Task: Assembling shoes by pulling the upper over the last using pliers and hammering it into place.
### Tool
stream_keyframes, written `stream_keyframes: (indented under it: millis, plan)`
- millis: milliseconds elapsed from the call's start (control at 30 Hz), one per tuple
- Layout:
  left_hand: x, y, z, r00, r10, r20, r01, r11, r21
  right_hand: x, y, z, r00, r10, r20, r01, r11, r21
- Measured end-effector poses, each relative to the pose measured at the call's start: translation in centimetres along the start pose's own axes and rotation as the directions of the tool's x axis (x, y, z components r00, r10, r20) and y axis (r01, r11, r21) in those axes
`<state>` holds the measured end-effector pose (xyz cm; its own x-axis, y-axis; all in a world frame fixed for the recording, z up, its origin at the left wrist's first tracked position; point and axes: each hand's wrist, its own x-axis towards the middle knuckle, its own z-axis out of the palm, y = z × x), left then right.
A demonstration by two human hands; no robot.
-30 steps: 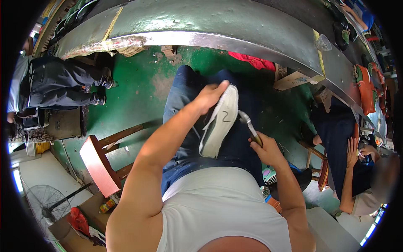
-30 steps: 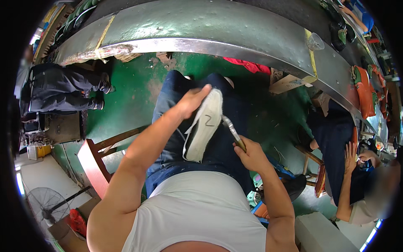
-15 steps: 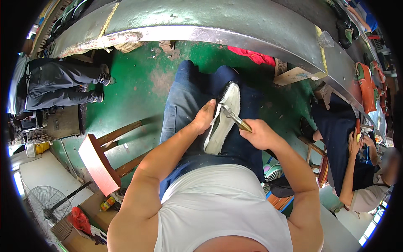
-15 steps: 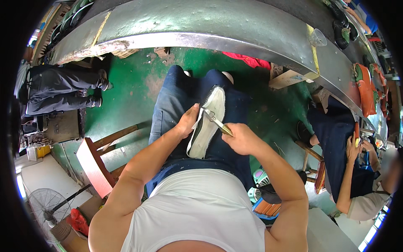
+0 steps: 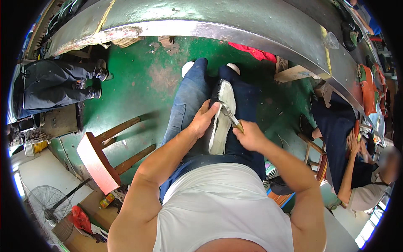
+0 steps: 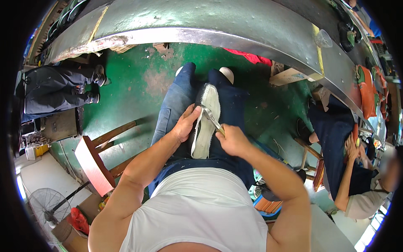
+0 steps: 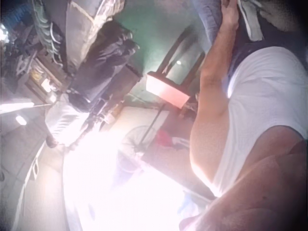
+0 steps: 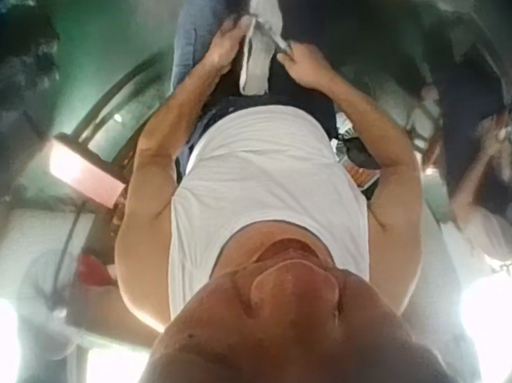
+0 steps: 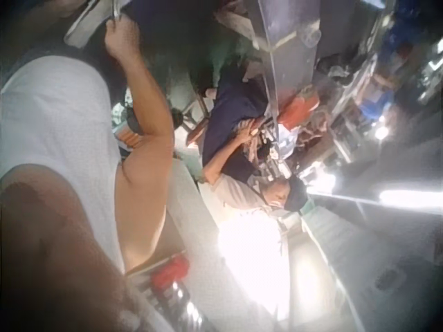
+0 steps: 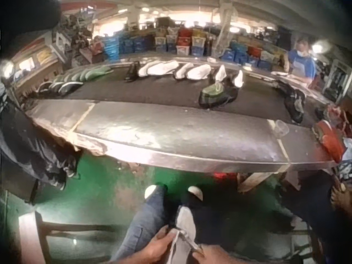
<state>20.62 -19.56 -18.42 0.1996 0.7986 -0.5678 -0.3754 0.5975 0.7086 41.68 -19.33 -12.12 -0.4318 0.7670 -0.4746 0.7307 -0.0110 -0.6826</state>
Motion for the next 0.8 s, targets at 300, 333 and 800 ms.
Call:
stream_keyframes:
  millis: [300, 333, 800]
  plan:
    - [1.6, 3.0, 1.7, 0.998, -0.060, 0.011, 0.060, 0.997, 0.047, 0.2, 2.7, 0.0, 0.964, 0.180, 0.194, -0.253, 0.844, 0.472]
    - [1.7, 3.2, 2.1, 0.996, -0.086, 0.014, 0.086, 0.996, 0.030, 0.3, 4.5, 0.2, 0.918, 0.105, 0.383, -0.377, 0.535, 0.756]
    - [2.7, 5.8, 4.4, 0.964, -0.221, -0.146, 0.264, 0.843, 0.469, 4.4, 3.3, -6.3, 0.999, -0.053, 0.012, 0.053, 0.999, 0.001]
